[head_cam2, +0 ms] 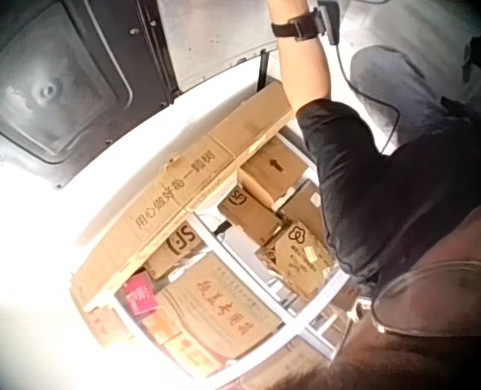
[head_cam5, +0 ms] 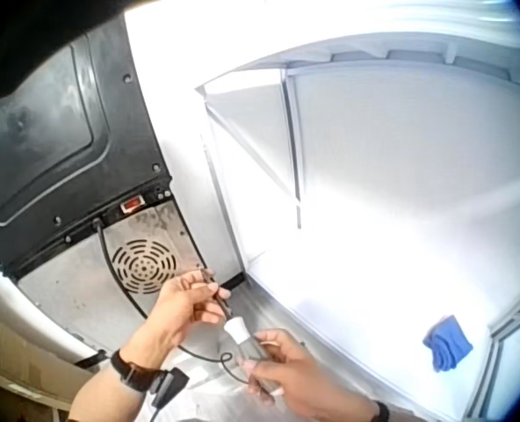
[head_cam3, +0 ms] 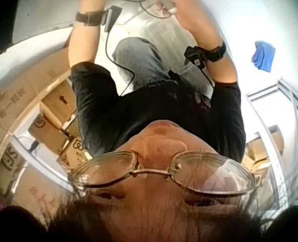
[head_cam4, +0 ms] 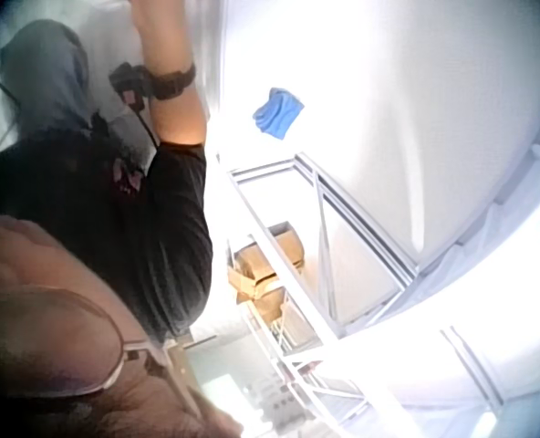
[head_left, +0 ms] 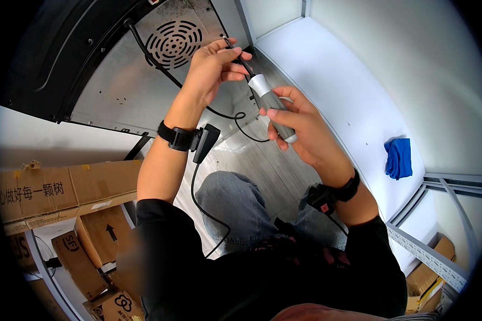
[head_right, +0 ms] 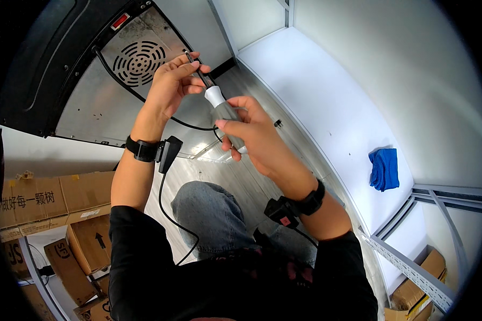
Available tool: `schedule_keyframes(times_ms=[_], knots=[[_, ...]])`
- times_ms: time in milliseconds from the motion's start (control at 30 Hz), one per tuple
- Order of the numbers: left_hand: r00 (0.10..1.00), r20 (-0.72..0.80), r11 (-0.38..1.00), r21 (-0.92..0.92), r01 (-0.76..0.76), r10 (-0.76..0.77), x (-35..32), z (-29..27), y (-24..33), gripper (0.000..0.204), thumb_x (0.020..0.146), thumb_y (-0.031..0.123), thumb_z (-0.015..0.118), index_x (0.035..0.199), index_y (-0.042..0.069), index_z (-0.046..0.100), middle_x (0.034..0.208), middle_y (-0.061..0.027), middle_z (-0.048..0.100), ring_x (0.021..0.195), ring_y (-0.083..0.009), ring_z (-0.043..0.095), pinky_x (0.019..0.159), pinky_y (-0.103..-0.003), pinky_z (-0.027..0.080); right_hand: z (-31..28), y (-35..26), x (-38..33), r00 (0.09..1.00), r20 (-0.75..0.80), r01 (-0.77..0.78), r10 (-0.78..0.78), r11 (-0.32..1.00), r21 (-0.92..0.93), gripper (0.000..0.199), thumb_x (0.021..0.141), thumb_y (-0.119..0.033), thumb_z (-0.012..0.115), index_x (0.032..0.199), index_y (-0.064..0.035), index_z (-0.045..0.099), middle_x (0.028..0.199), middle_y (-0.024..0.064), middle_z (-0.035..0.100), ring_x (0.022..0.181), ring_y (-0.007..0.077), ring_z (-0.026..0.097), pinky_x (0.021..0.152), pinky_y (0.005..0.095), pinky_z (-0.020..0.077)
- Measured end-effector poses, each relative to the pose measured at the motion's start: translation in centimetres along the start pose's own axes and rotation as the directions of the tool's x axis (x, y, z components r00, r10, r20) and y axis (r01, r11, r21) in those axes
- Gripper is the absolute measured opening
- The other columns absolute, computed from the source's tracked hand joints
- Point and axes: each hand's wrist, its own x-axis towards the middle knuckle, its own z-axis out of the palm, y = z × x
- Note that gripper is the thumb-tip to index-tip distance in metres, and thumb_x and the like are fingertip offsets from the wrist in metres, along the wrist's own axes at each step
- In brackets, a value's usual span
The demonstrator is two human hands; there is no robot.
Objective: The person sits on the floor and uses a screwdriver to fasten screws into the back panel of a white appliance. They repeatedly insert and tighten screws along the edge of the panel.
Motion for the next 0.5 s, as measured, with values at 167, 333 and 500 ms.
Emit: schedule_keyframes(times_ms=[167,333,500], knots=[[0.999,0.039,0.997,-0.072,-0.009,0.011,-0.3,0.2,0.1,0.028,0.095,0.018,0.042,0.113,-0.004,0.043,0.090,-0.0205,0.066,0.064,-0.0216,0.067,0.056,-0.026,0.056,-0.5,0.1,-0.7,1.000,-0.017,-0.002,0.001,1.000,-0.013,0.044,0.085,-0.008,0.057,0.125,-0.0014,0.040,0.102,0.0150,0.055,0.064,0.0151,0.056,0.044,0.0238,0.0370],[0.999,0.014,0.993,-0.112,-0.029,0.031,-0.4,1.5,-1.1,0.027,0.098,0.021,0.031,0.109,0.000,0.043,0.087,-0.0213,0.066,0.065,-0.0236,0.067,0.057,-0.030,0.055,-2.7,-0.4,-2.0,1.000,-0.014,0.007,-0.009,0.995,-0.104,0.042,0.083,-0.008,0.059,0.122,-0.0035,0.042,0.102,0.0141,0.055,0.063,0.0135,0.056,0.042,0.0231,0.0361],[0.999,0.013,0.997,-0.065,-0.032,0.033,0.9,5.6,-3.6,0.025,0.099,0.021,0.028,0.105,0.003,0.045,0.091,-0.0208,0.066,0.068,-0.0222,0.067,0.057,-0.027,0.054,-7.2,-2.1,-4.1,0.998,-0.060,-0.013,0.000,0.976,-0.216,0.041,0.082,-0.008,0.061,0.119,-0.0040,0.044,0.097,0.0102,0.057,0.059,0.0104,0.055,0.040,0.0206,0.0359]])
